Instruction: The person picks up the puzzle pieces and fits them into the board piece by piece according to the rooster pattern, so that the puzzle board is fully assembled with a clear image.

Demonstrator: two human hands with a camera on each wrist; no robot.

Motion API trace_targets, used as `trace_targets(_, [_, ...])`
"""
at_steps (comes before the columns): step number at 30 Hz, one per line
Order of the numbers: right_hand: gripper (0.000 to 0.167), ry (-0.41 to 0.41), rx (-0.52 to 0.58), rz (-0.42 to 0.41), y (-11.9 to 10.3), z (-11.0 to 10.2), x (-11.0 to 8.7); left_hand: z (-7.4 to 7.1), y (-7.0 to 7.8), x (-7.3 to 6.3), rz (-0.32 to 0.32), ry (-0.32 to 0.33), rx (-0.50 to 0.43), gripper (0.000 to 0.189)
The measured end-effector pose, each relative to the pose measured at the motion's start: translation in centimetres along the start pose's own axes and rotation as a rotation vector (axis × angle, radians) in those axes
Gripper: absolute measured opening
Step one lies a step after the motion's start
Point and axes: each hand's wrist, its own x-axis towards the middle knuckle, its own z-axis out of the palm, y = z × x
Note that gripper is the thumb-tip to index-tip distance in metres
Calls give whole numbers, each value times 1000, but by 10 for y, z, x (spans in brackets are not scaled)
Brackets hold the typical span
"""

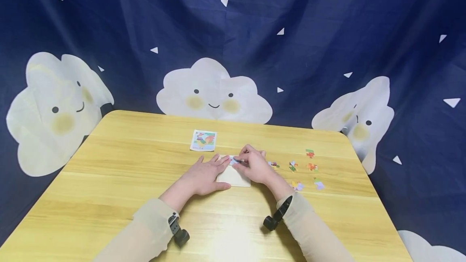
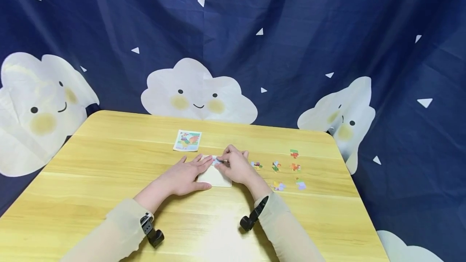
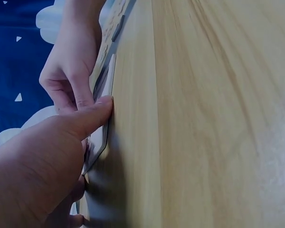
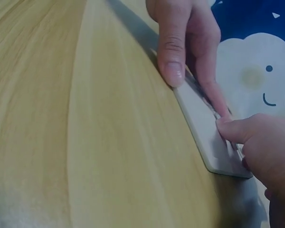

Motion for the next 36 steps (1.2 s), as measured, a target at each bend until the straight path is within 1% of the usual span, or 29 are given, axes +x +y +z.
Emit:
trace_targets(4, [31, -3, 38, 25, -1, -2, 0, 0, 0, 0, -14, -8, -2, 91])
trace_targets(9, [28, -3, 69, 39, -2, -5, 3, -1, -1, 1, -13, -3, -6, 91])
trace_targets(12, [24, -9, 73, 32, -2, -6, 6, -1, -1, 2, -11, 2, -12, 90])
trace_targets(17, [15, -51, 70, 15, -2, -10, 10, 0, -1, 2, -10, -2, -13, 90])
trace_targets(23, [4, -85, 38, -34, 1, -14, 11, 5, -2, 2, 4, 3, -12, 91])
trace_targets(29, [9, -97, -3, -40, -2, -15, 11, 10, -5, 1, 12, 8, -24, 92])
trace_targets(33, [3, -83, 1, -28, -2, -15, 10, 7, -5, 3, 9, 9, -23, 93])
trace_targets(34, [5, -81, -2, -24, -2, -14, 9, 6, -5, 3, 8, 8, -21, 93])
trace_targets(36, [13, -77, -12, -24, -2, -13, 7, 5, -5, 4, 7, 3, -13, 93])
